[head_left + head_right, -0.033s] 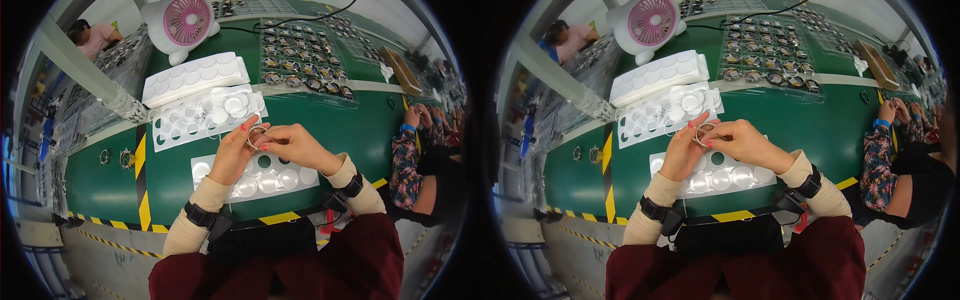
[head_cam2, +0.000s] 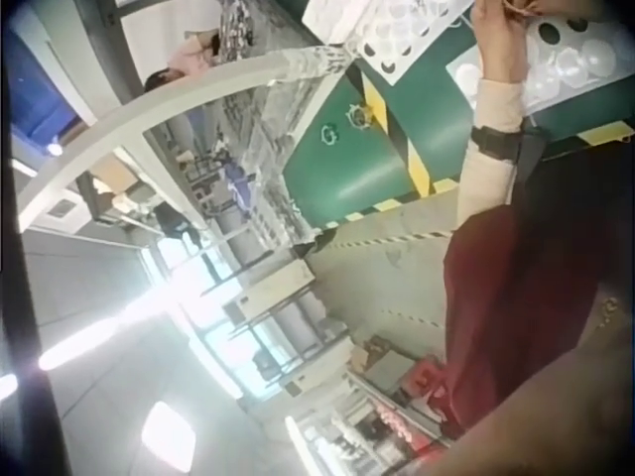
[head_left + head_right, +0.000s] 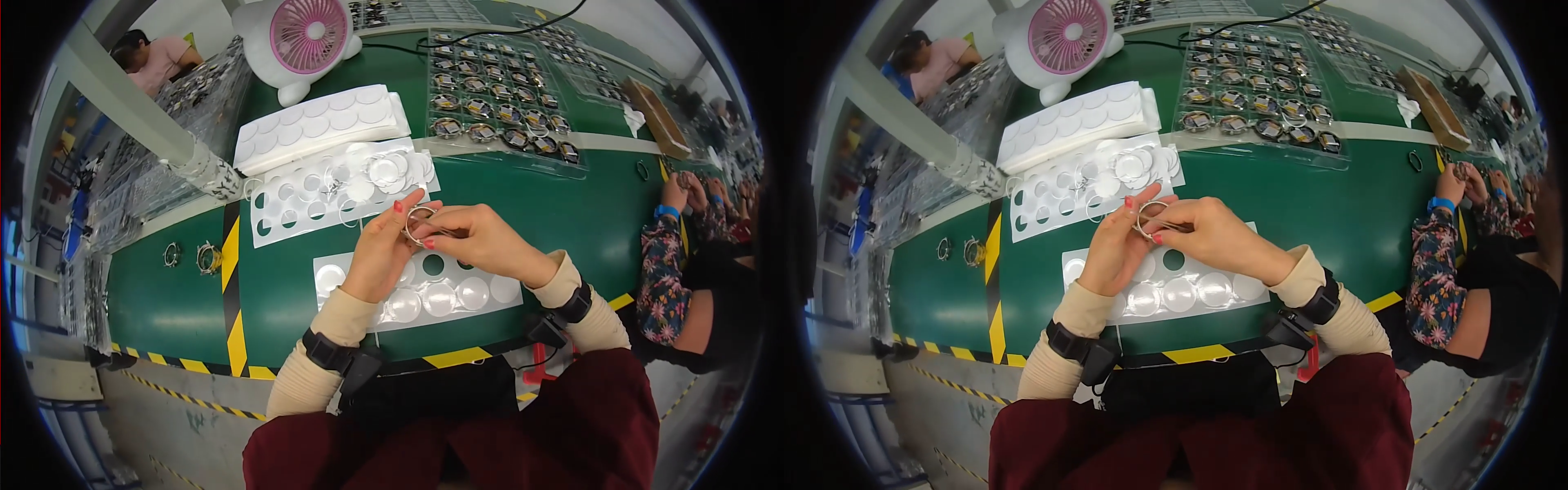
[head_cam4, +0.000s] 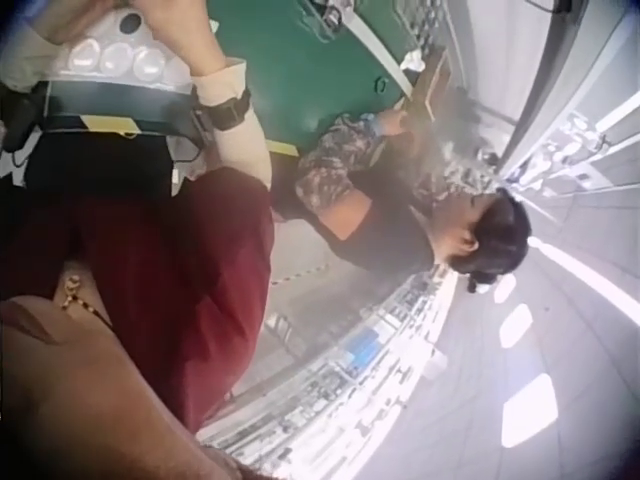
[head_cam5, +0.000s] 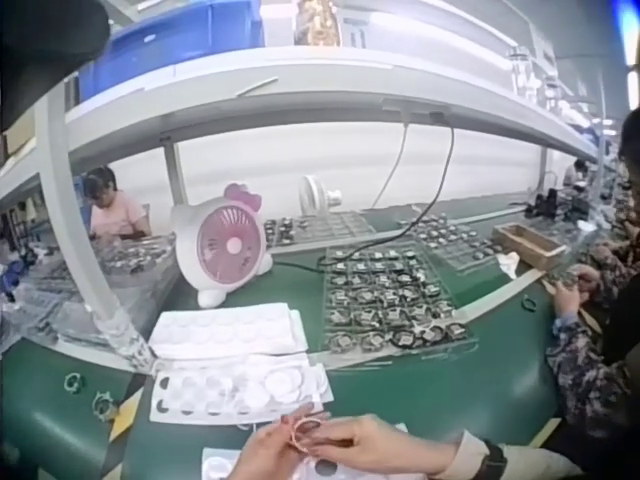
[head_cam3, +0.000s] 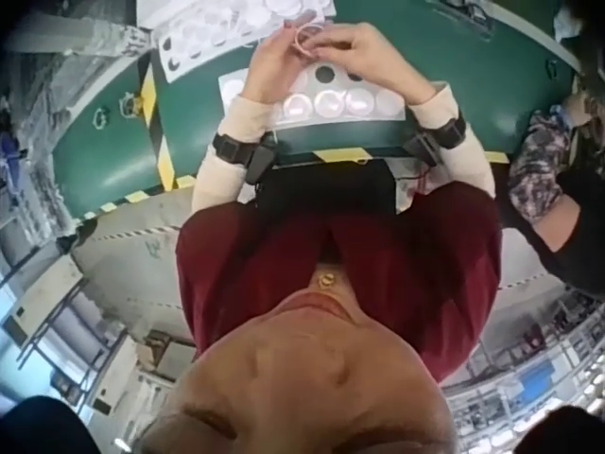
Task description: The person retrieves a watch movement from a tray and inserts it into a frame, using tweezers to position it. They then peel a circular sticker from a sheet and apply it to the back of the watch assembly.
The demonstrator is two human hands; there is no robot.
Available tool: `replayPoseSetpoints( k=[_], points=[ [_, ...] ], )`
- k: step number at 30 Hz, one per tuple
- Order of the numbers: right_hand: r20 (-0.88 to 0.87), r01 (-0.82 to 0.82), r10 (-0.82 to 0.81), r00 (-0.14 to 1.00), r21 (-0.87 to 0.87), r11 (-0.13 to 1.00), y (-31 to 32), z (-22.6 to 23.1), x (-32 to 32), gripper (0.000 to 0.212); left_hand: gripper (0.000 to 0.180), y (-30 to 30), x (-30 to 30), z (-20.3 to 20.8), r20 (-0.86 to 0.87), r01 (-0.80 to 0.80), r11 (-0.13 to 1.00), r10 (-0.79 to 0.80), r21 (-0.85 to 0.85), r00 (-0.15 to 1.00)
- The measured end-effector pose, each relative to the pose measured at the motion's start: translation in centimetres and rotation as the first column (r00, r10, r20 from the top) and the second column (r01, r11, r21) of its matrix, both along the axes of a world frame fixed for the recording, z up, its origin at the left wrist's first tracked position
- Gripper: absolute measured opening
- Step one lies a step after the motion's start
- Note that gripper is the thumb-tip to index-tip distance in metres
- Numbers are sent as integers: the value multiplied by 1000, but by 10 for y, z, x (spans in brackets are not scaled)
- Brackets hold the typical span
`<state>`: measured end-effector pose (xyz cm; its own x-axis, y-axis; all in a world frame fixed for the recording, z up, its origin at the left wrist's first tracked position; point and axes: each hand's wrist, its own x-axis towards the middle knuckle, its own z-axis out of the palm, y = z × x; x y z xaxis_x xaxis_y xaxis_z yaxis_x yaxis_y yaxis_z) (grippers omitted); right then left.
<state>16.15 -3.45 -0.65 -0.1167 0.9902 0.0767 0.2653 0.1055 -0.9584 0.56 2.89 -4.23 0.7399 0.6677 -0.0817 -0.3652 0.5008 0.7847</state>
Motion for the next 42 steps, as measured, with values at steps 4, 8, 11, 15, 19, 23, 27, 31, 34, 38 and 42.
replayPoseSetpoints(
  k=[4, 8, 11, 15, 19, 23, 27, 31, 34, 38, 42],
  points=[
    [90, -81, 59, 994, 275, 958, 15, -13, -8, 15, 54, 5, -4, -3, -23, -30, 1000, 29, -7, 999],
    [163, -96, 64, 985, 196, 976, 24, -11, -10, 15, 54, 3, -4, 6, -3, -72, 997, 72, -34, 997],
    [161, -76, 61, 985, 93, 993, 29, -8, -8, 15, 53, 6, -5, 8, 88, -59, 987, 73, -148, 993],
    [146, -116, 110, 983, 38, 992, 28, -5, -2, 11, 53, 10, -8, 5, 45, -10, 994, 15, -112, 999],
    [175, -142, 108, 979, 194, 971, 30, -6, -2, 7, 53, 13, -8, 6, -45, 29, 996, -33, -79, 998],
    [146, -77, 63, 987, 94, 993, 27, 1, -2, 6, 50, 11, -7, 8, 155, 45, 995, -31, -87, 987],
    [164, -68, 44, 986, 143, 987, 28, -3, -1, 6, 48, 8, -5, 11, 18, 26, 992, -28, 119, 999],
    [256, -71, -1, 967, 272, 960, 27, -7, -4, 7, 56, 9, -6, 3, -65, 17, 991, -8, 129, 998],
    [306, 7, -124, 944, 357, 934, 29, -10, -6, 7, 53, 13, -7, -1, -39, -27, 998, 30, 59, 999],
    [227, 224, -349, 909, 439, 870, 41, -5, 2, 7, 57, 18, -11, 2, 24, -181, 976, 185, -121, 982],
    [212, 311, -446, 870, 466, 828, 70, 15, 11, 8, 59, 23, -15, -2, 36, -258, 939, 273, -229, 961]
  ],
)
